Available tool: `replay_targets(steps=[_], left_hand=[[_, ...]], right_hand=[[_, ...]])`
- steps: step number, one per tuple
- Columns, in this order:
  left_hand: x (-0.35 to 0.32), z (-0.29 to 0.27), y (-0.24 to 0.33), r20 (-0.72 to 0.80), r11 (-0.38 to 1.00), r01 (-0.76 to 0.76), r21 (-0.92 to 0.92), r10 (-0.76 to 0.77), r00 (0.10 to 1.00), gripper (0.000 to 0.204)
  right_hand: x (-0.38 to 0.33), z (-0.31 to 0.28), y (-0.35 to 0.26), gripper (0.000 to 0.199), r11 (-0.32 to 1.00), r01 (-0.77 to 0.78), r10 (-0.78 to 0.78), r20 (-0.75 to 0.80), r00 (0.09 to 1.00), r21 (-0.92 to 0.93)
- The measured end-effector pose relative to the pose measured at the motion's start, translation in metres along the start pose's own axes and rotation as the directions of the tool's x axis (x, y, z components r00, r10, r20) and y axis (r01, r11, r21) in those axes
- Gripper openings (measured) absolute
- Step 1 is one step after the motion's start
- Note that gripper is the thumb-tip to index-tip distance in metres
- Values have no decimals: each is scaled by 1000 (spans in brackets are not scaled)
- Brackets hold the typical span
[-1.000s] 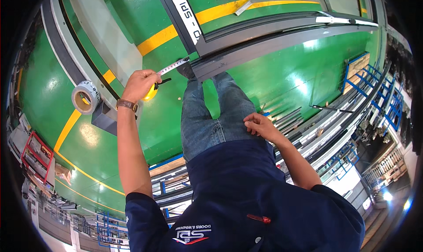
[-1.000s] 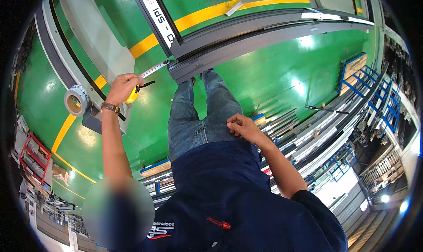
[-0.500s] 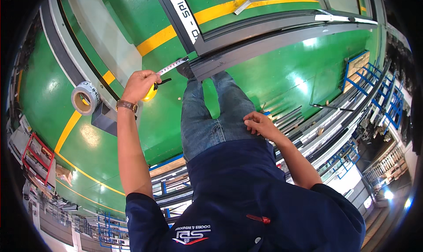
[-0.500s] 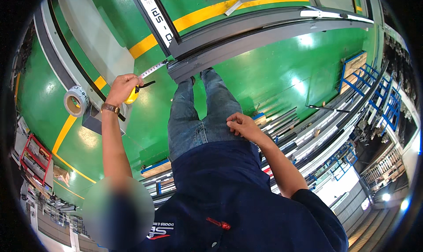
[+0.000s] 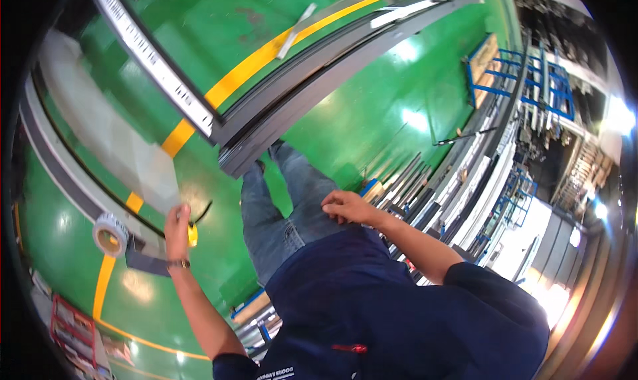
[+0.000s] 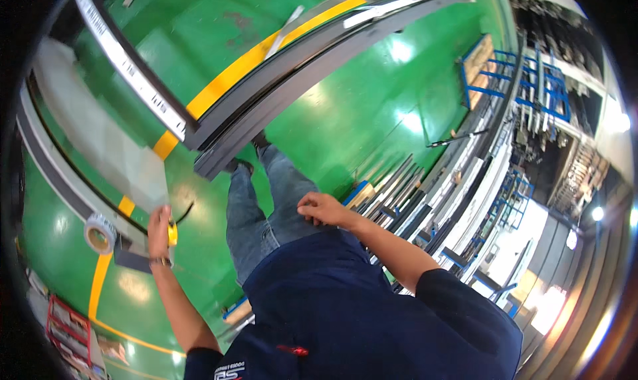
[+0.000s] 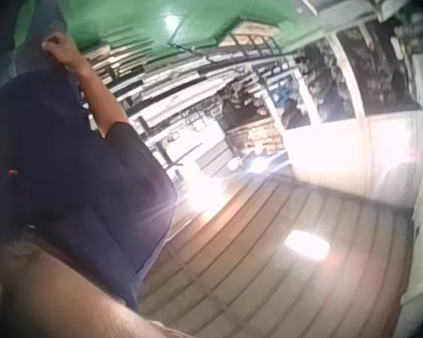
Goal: The recorder measures various parts of a large metal frame and individual metal components using a measuring tape and marks them with a red marker.
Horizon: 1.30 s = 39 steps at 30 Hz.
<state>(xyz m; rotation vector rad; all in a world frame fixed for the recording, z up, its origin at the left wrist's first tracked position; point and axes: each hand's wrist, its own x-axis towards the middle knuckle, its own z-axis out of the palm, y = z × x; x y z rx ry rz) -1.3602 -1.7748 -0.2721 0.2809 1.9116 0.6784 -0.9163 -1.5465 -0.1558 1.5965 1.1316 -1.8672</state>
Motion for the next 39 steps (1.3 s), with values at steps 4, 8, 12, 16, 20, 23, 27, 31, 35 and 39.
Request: replay_targets(steps=[4, 8, 12, 16, 20, 23, 27, 31, 35, 39], left_hand=[[-42, 42, -29, 161, 972, 170, -161, -144, 976, 38], [-101, 84, -108, 278, 946, 232, -226, -165, 946, 21], [-194, 146, -159, 272, 878, 437, -196, -379, 884, 22], [-247, 223, -62, 417, 559, 574, -598, -394, 819, 23], [-275, 270, -34, 348, 631, 517, -579, -382, 856, 24], [-291, 317, -7, 301, 699, 474, -536, -366, 880, 25], [-314, 361, 20, 241, 781, 423, -460, -349, 906, 26], [-335, 405, 42, 192, 834, 384, -396, -334, 923, 27], [-348, 428, 55, 140, 875, 354, -330, -326, 935, 28], [-356, 439, 64, 91, 906, 335, -257, -322, 942, 29]], right_hand=[[-2, -15, 18, 35, 1000, -1, 1, -17, 1000, -24], [-2, -31, 29, 36, 998, 52, -52, 12, 999, -36], [-8, -40, 28, 31, 993, 119, -120, 43, 992, 16], [-20, -86, 63, 32, 983, 175, -176, 16, 984, 55], [-18, -134, 90, 29, 945, 315, -322, 78, 944, 86], [-34, -198, 102, 27, 949, 296, -304, 61, 951, 105], [-58, -295, 112, 28, 938, 336, -336, -14, 942, 87], [-60, -366, 128, 32, 939, 345, -343, -88, 935, 4], [-50, -393, 128, 32, 918, 395, -398, -94, 913, -49], [-44, -385, 107, 32, 890, 452, -454, -25, 891, -61]])
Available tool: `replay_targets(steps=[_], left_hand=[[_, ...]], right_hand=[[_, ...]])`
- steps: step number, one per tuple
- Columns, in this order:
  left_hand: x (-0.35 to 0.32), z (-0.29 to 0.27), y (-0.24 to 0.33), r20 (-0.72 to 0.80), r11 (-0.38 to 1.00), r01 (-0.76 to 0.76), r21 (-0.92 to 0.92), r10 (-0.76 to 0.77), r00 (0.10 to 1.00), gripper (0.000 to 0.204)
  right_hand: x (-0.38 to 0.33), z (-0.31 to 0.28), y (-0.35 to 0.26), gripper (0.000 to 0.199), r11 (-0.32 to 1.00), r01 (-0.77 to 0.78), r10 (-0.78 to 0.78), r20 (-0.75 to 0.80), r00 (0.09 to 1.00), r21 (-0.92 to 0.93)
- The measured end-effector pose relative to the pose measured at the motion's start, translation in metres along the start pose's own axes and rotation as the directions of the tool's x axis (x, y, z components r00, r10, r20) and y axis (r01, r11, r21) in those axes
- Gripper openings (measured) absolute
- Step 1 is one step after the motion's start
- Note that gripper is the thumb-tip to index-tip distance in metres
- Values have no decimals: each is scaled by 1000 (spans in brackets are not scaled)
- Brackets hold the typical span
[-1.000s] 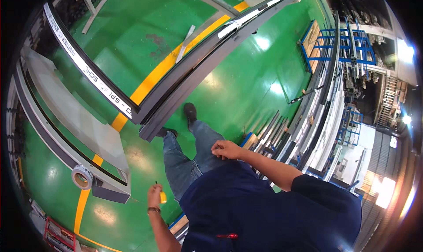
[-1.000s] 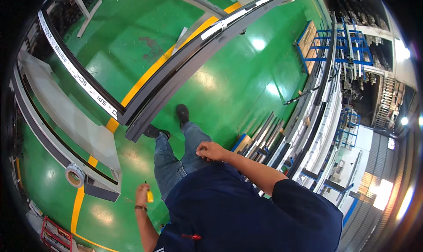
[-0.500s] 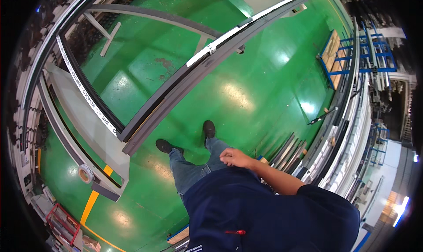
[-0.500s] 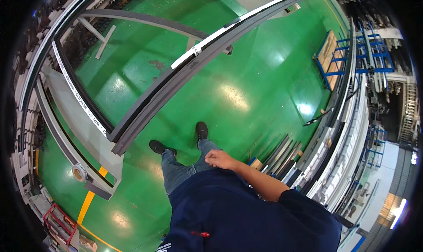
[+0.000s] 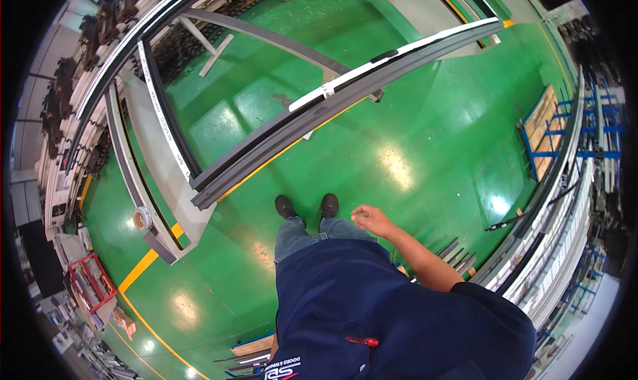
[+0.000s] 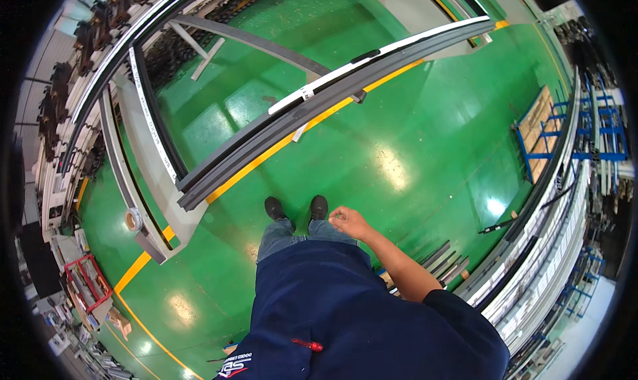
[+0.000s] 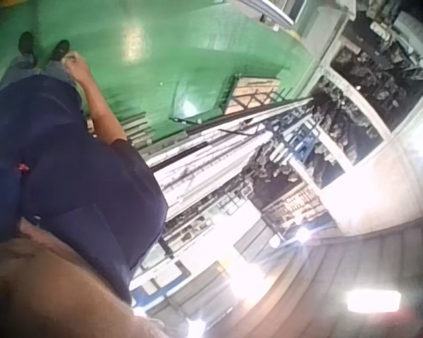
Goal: The recorder measures various parts of a large metal frame and individual metal components using a measuring tape and marks them with a red marker.
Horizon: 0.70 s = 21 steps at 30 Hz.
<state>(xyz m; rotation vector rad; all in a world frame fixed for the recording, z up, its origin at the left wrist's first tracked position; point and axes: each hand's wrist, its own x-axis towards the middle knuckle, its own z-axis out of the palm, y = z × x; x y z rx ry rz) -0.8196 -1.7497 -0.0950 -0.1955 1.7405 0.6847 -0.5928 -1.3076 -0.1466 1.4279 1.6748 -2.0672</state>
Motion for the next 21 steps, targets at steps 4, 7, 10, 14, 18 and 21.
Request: replay_targets(steps=[4, 7, 10, 14, 18, 21], left_hand=[[-6, 4, -1, -42, 997, -6, 79, 9, 999, 30], [-11, 3, -1, -78, 992, 0, 128, 10, 997, 31], [-15, 3, -12, -107, 985, 20, 174, -1, 994, 32], [-12, -1, -32, -129, 968, 45, 245, -13, 992, 33], [5, -10, -39, -127, 938, 44, 344, 0, 992, 34], [20, -11, -36, -106, 905, 37, 423, 9, 994, 35]], right_hand=[[1, 3, -31, 35, 999, 24, -27, 118, 993, 22], [-20, 3, -95, 41, 990, 39, -84, 352, 932, 132], [-74, 2, -203, 65, 946, 109, -307, 734, 606, 305], [-130, 30, -306, 71, 703, 373, -604, 785, -138, 606], [-140, 41, -323, 57, 594, 509, -601, 764, -235, 623], [-145, 41, -324, 49, 556, 551, -625, 750, -217, 623]])
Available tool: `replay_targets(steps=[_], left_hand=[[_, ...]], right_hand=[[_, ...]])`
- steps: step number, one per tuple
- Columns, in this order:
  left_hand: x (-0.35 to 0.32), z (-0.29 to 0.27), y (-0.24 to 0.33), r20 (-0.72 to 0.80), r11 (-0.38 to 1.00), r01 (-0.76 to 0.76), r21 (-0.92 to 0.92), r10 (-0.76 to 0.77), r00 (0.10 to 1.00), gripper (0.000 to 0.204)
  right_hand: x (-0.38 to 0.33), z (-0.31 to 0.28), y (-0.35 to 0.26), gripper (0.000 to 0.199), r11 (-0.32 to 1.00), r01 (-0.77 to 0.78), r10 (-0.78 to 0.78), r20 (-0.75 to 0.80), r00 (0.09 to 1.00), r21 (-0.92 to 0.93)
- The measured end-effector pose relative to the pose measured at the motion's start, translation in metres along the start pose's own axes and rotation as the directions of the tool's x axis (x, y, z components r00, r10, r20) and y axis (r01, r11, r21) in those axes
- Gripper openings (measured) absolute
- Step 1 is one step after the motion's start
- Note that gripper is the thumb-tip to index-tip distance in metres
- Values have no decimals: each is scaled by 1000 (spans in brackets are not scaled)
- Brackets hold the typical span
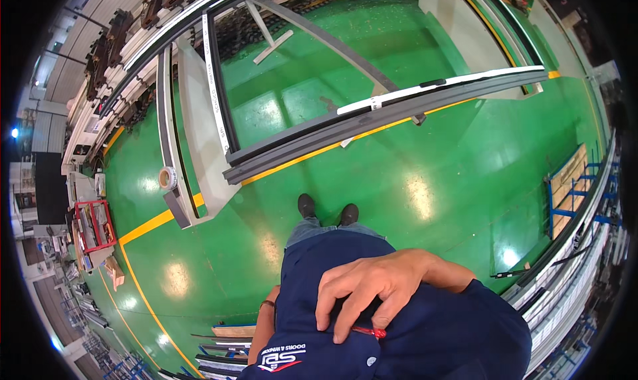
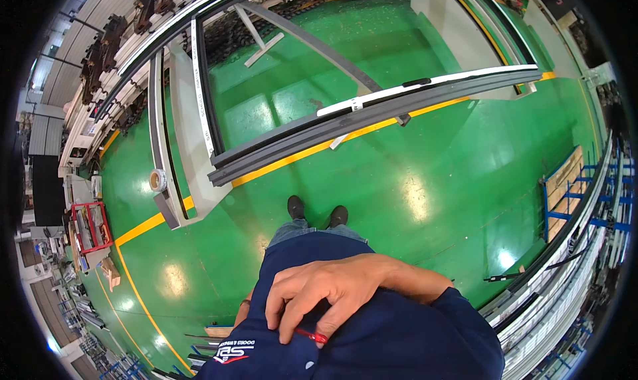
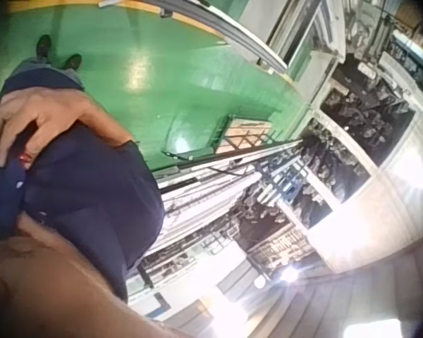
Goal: The recorder measures various parts of a large metal frame and individual metal components using a measuring tape and marks them with a red marker.
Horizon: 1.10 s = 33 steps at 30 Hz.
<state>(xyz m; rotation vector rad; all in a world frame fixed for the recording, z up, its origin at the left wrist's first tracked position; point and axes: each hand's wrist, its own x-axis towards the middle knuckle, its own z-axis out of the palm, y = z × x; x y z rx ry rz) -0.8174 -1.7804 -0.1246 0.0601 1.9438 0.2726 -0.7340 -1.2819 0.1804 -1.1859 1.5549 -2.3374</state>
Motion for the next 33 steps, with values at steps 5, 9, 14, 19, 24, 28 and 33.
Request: replay_targets(steps=[5, 9, 14, 19, 24, 28, 33], left_hand=[[38, 0, -6, 15, 992, -30, 125, 28, 999, 36], [28, -44, 73, 65, 980, 63, -190, -51, 997, 41], [27, -68, 113, 68, 932, 5, -361, 21, 997, 42], [31, -61, 137, -7, 953, -164, -254, 168, 986, 40], [15, -63, 184, -88, 878, -479, 6, 477, 874, 40], [-62, -75, 303, 21, 781, -620, -81, 623, 782, 38], [-105, -60, 362, 137, 644, -668, -374, 750, 647, 35]], right_hand=[[8, 0, -27, 30, 992, 89, -110, -262, 959, -89], [1, -1, -30, 26, 968, 128, -203, -370, 907, -218], [0, 9, -39, 25, 965, 128, -221, -442, 869, -231], [-16, 0, -32, 33, 910, 414, -219, -860, 460, -10], [-51, -30, 12, 26, 995, 51, 81, -987, 139, 89], [-82, -34, 69, 22, 971, -74, 230, -972, 42, 226], [-79, -30, 109, 20, 969, -109, 229, -972, 44, 223]])
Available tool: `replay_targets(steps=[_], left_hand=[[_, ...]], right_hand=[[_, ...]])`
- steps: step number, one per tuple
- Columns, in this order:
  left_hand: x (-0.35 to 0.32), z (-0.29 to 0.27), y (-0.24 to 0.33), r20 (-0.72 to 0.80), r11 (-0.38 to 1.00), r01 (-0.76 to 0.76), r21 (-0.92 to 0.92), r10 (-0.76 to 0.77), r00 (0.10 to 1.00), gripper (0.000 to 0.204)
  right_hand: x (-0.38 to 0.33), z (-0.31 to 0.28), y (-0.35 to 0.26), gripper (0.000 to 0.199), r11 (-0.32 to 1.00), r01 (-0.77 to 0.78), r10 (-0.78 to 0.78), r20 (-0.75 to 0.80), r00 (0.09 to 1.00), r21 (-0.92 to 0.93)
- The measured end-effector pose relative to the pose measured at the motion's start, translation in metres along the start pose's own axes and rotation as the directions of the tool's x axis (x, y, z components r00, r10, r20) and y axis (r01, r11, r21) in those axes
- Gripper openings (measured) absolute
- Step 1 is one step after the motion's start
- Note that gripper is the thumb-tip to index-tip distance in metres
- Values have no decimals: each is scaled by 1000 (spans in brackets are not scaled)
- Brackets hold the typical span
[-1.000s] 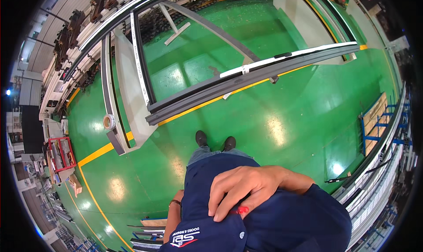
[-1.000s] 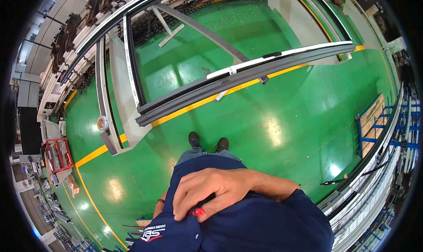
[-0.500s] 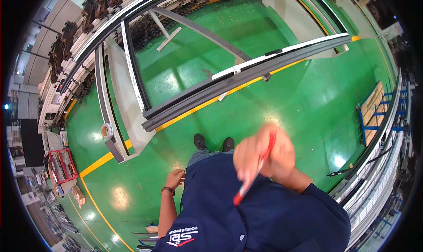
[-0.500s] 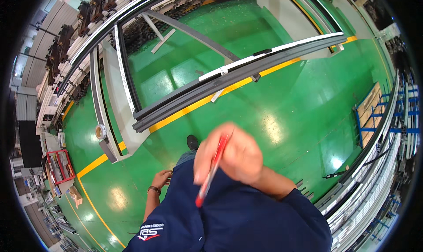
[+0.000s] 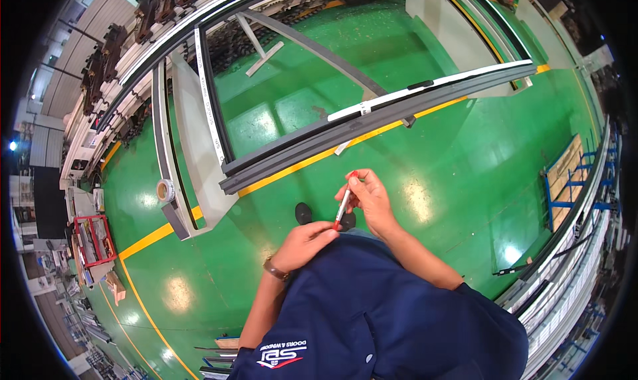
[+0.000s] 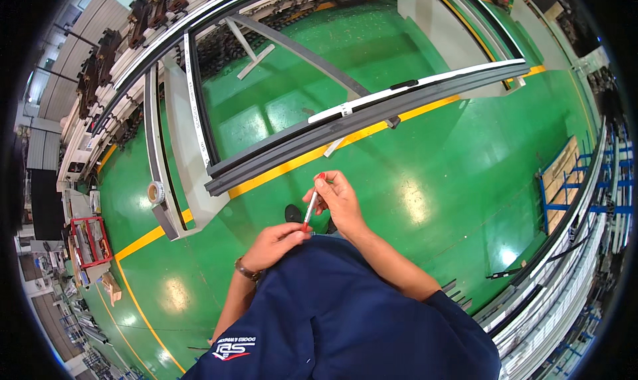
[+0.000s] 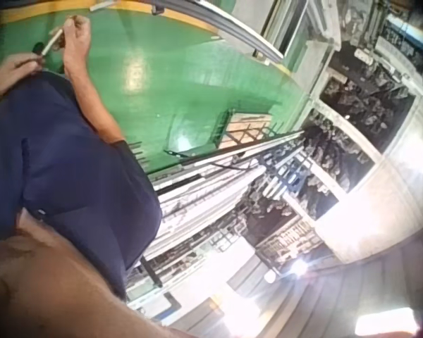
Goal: The recorder measures various parts of a large metal frame and individual metal components using a measuring tape and marks them with a red marker.
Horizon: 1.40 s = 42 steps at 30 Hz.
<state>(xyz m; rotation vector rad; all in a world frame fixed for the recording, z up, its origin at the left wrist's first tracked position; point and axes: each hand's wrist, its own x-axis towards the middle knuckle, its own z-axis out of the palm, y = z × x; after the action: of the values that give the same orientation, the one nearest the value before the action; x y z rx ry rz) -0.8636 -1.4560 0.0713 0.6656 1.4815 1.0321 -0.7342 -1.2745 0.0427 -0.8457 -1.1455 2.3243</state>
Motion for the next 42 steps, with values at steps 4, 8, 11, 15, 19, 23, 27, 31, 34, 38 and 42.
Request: replay_targets(steps=[4, 8, 11, 15, 19, 23, 27, 31, 34, 38, 42], left_hand=[[6, 9, -6, 28, 999, -27, -35, 28, 999, 32], [7, 15, -2, -54, 993, -121, -2, 120, 991, 32], [11, 20, 7, -64, 983, -180, 34, 182, 981, 35], [-4, 14, 11, -80, 976, -216, 25, 218, 973, 38], [-23, 1, -5, -66, 913, -267, -310, 259, 963, 40], [-43, -29, -14, -163, 915, -221, -337, 175, 971, 38], [-41, -66, -20, -267, 904, -227, -361, 133, 955, 38], [-47, -119, -27, -330, 854, -287, -433, 146, 933, 40], [-65, -169, -46, -330, 857, -286, -428, 147, 933, 40], [-81, -245, -64, -310, 845, -267, -464, 128, 942, 40], [-89, -320, -82, -399, 894, -243, -375, 81, 914, 29]], right_hand=[[-2, 13, -1, 22, 1000, 25, -25, 44, 999, -13], [-12, 9, 1, 23, 995, -6, 9, 29, 1000, -100], [-21, 9, 19, 26, 971, -45, 69, 96, 993, -233], [-18, 26, 17, 32, 982, -53, 75, 119, 990, -182], [16, 35, -9, 33, 983, -118, 141, -169, 975, 143], [37, 54, -25, 22, 998, 37, -35, 33, 999, -52], [34, 113, -1, 15, 966, -15, 94, 295, 951, -259], [39, 170, 49, 12, 974, 27, 72, 420, 905, -226], [52, 222, 80, 14, 987, -72, 118, 341, 932, -145], [83, 288, 111, 18, 981, -143, 179, 329, 927, -131], [124, 344, 139, 20, 969, -234, 246, 238, 940, -78]])
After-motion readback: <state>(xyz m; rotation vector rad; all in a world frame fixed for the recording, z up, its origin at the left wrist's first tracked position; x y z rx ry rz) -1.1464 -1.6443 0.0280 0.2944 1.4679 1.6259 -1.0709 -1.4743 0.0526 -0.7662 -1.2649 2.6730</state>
